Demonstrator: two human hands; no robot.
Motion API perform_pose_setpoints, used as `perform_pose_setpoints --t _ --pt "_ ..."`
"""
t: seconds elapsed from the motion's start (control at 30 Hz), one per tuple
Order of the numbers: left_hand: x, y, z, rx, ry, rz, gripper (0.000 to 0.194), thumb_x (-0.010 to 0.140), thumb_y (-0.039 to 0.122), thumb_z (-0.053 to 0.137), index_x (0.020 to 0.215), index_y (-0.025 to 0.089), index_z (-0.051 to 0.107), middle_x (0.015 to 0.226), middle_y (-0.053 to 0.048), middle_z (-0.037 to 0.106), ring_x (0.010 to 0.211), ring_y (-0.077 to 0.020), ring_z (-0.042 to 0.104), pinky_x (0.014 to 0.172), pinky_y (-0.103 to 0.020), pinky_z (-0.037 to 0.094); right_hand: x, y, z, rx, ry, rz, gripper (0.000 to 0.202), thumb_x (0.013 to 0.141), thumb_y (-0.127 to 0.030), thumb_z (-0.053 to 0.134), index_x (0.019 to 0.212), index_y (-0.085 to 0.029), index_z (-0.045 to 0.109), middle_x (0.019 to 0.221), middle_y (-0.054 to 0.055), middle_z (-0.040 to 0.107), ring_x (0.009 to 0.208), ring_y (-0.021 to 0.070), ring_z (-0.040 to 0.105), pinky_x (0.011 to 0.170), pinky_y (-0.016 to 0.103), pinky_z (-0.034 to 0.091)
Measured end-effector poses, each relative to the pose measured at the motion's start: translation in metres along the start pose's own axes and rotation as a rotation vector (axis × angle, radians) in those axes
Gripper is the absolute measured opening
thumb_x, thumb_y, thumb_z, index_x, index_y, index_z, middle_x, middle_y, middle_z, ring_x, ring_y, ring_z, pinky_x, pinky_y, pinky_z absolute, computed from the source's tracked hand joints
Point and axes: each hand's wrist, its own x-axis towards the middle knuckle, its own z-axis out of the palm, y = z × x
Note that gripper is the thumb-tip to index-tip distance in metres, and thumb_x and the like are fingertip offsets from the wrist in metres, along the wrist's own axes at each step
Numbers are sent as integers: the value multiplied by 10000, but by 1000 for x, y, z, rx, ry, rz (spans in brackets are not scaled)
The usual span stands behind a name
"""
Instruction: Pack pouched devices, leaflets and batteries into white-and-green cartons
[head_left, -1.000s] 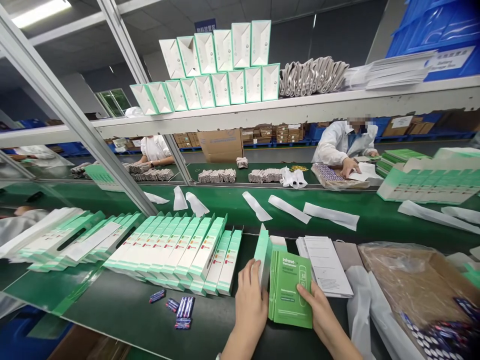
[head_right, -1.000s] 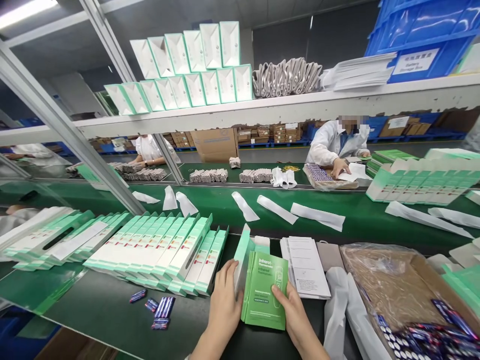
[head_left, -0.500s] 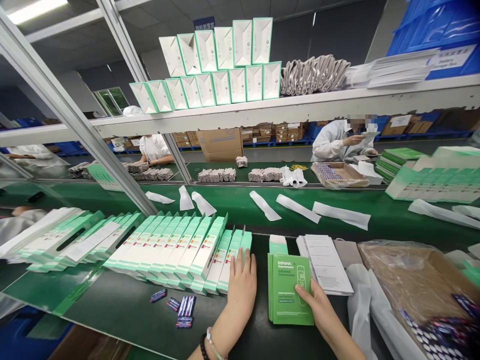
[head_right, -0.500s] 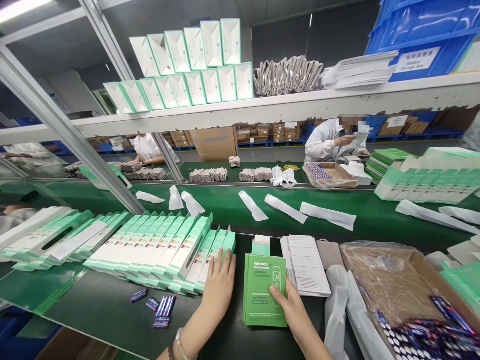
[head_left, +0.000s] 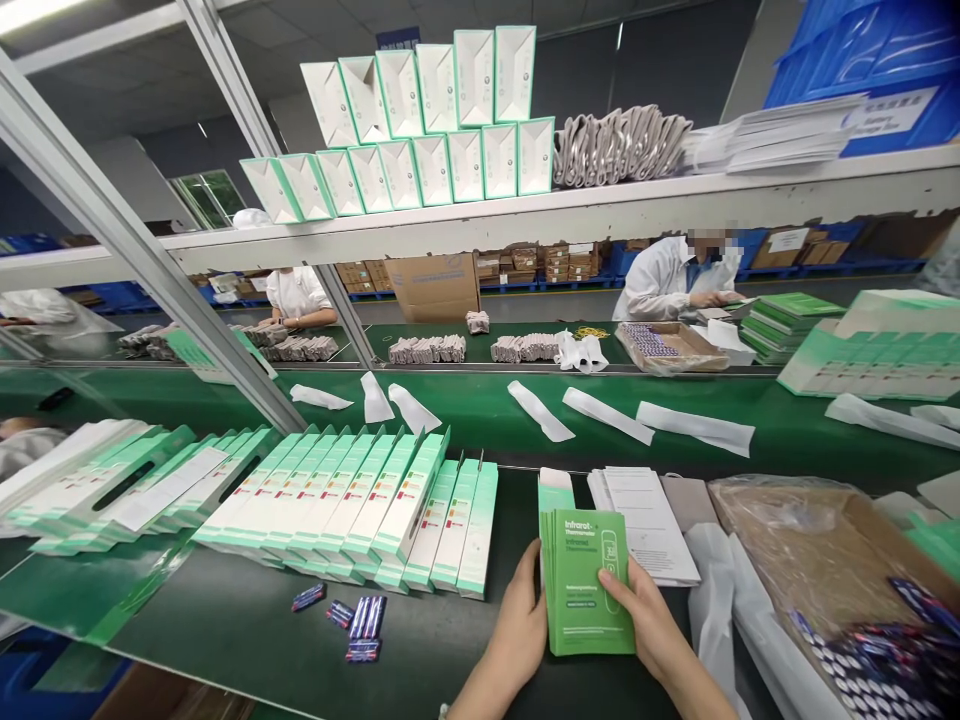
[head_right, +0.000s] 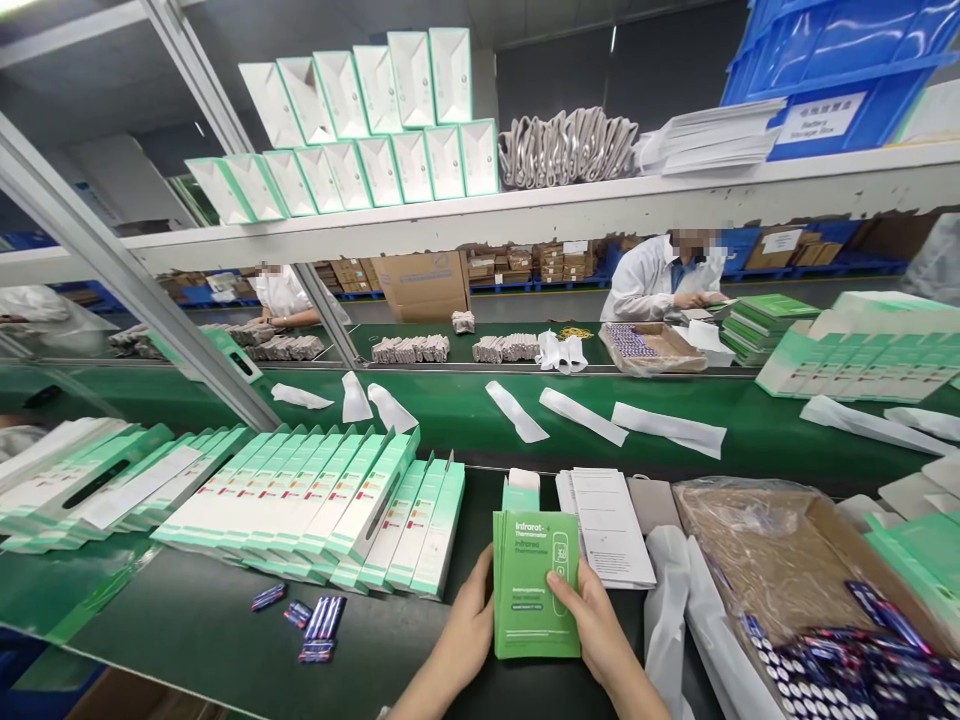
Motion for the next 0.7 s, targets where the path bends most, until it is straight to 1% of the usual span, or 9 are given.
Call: perform_pose_setpoints --t 0.07,0.13,0.27,0.37,0.43,0.5,0.57,0.63,0.7 --pt "-3 -4 4 -9 117 -5 502 957 378 465 1414 184 394 1436 -138 483 1323 -267 463 1072 -400 428 -1 1 2 25 -7 8 648 751 -494 749 1315 -240 556 1225 109 666 1083 330 643 906 453 525" --pt "-5 -3 2 72 164 61 436 965 315 445 1382 192 412 1397 -137 506 1275 -249 504 1031 -382 459 1 2 7 48 -12 13 637 748 -492 752 1300 -234 566 1194 107 681 1071 328 650 906 452 526" --pt "-2 8 -15 651 111 110 383 936 123 377 1284 214 508 1239 -110 599 1064 -249 619 791 -350 556 6 0 20 24 -17 17 677 738 -508 752 1319 -225 551 1147 108 699 1068 332 651 916 461 521" --pt "4 12 -24 1061 87 114 451 889 55 430 1289 238 533 1283 -94 591 1038 -272 630 673 -324 572 8 -18 21 -26 -2 7 740 732 -512 752 1363 -220 500 1170 119 686 1064 341 651 890 466 533" --pt "7 12 -24 1198 73 174 468 888 77 471 1323 242 525 1302 -98 588 1053 -288 623 686 -341 585 7 -37 12 -83 71 -36 751 731 -518 743 1372 -229 477 1200 120 671 1053 345 654 855 462 547" --pt "9 12 -20 1256 72 219 442 899 189 540 1341 202 522 1273 -120 605 1064 -315 609 750 -407 590 4 -59 -5 -192 218 -100 715 733 -531 725 1340 -237 490 1202 120 667 1023 347 663 813 454 558" --pt "10 14 -17 1274 58 214 528 863 297 628 1349 125 511 1219 -151 623 1040 -330 608 782 -449 586 4 -77 -26 -380 384 -174 644 722 -526 719 1258 -220 538 1150 131 682 989 347 669 795 438 556" --pt "12 17 -16 1297 26 179 612 813 274 681 1358 71 488 1156 -161 634 972 -318 627 735 -427 593 7 -86 -43 -593 481 -230 579 700 -492 727 1174 -196 574 1065 134 701 964 342 669 809 424 543" --pt "16 21 -20 1327 16 158 638 807 206 654 1391 65 441 1140 -162 619 902 -298 644 642 -377 588 15 -84 -48 -750 489 -280 564 700 -452 711 1177 -187 566 1018 117 706 958 328 668 836 416 527"
